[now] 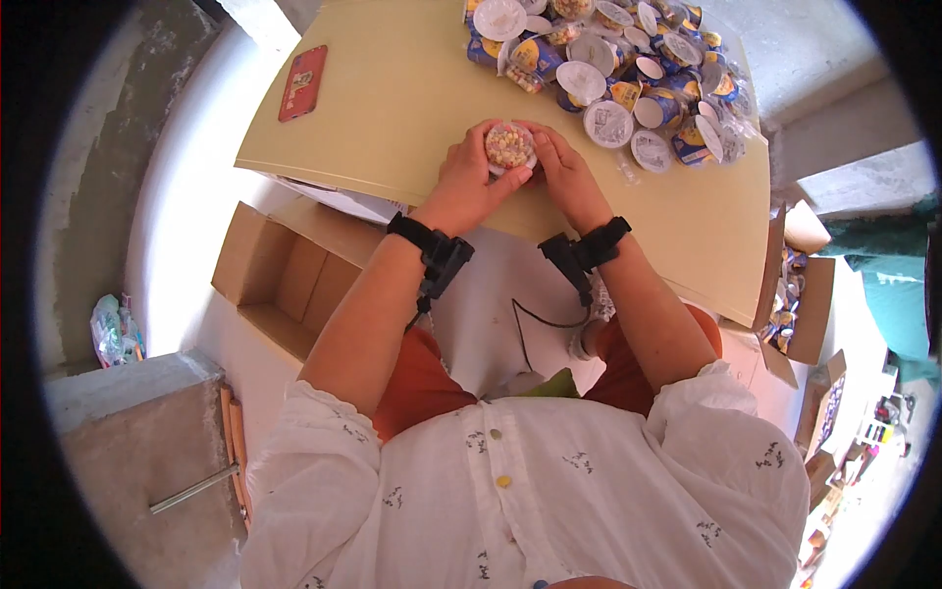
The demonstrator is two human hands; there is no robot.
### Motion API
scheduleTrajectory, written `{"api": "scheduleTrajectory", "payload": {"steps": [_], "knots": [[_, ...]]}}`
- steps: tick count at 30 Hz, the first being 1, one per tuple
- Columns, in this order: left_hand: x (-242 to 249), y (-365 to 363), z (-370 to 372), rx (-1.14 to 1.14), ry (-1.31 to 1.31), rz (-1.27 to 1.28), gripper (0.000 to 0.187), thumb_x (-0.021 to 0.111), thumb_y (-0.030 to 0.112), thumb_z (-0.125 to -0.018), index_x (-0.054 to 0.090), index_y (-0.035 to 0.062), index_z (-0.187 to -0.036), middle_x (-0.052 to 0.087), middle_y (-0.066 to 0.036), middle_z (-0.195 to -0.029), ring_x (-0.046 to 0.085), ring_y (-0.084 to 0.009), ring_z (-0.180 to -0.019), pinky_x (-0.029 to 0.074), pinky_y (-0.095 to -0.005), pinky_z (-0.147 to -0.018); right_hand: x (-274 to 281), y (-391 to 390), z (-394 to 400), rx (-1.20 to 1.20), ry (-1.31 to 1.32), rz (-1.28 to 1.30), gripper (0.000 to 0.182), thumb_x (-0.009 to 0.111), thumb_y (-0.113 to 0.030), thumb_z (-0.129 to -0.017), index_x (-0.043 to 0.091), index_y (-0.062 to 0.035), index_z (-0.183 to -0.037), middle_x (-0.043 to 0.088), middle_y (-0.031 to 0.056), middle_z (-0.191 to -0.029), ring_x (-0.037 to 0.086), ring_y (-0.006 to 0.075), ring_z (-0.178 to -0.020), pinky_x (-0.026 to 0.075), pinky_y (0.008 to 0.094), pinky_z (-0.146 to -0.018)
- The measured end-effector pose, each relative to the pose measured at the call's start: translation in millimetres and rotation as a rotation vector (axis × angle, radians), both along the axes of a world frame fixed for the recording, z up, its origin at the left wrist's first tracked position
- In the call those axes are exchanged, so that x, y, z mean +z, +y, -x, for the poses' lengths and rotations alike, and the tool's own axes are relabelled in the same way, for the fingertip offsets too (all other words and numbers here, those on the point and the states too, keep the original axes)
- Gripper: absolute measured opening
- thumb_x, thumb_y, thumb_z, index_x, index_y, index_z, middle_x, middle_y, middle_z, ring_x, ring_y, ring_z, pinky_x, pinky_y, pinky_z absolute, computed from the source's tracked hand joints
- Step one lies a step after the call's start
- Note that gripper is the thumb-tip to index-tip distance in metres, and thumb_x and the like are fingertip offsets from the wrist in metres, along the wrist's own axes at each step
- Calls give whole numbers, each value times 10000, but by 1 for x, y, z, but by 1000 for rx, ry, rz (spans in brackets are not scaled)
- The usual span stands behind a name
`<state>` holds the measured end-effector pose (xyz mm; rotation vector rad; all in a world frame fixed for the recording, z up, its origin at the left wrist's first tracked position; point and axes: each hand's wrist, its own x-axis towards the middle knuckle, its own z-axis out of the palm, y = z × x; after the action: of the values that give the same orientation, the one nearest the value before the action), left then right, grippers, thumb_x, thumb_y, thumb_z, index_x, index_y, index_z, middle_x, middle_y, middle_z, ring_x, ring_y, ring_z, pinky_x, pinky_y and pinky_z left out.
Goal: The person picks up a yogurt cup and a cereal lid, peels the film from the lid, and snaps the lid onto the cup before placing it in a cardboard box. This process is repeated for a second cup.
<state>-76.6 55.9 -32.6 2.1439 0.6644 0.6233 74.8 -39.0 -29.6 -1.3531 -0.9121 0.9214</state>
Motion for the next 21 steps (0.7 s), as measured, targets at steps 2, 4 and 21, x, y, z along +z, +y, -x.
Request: {"api": "scheduleTrajectory", "payload": {"steps": [2,4,21], "knots": [[3,-1,1,21,32,-44,752,740,384,-878,370,1,-1408,578,-228,-1264,578,-352,-1166,470,-426,-991,7,-2,0,42,0,66,405,391,-321,-1090,540,-58,-1361,622,33,-1207,600,112,-1037,511,274,-884],[5,-3,2,42,65,-86,763,741,408,-872,377,7,-1410,579,-230,-1269,573,-367,-1171,466,-440,-994,6,-2,-1,40,8,68,404,391,-320,-1090,540,-61,-1362,621,32,-1209,599,112,-1038,511,275,-885],[17,7,16,-148,-127,520,787,757,319,-893,322,18,-1476,482,-122,-1392,509,-196,-1256,436,-331,-1046,14,-13,6,-17,25,91,400,446,-319,-1066,547,-35,-1329,611,22,-901,564,81,-736,500,249,-636]]}}
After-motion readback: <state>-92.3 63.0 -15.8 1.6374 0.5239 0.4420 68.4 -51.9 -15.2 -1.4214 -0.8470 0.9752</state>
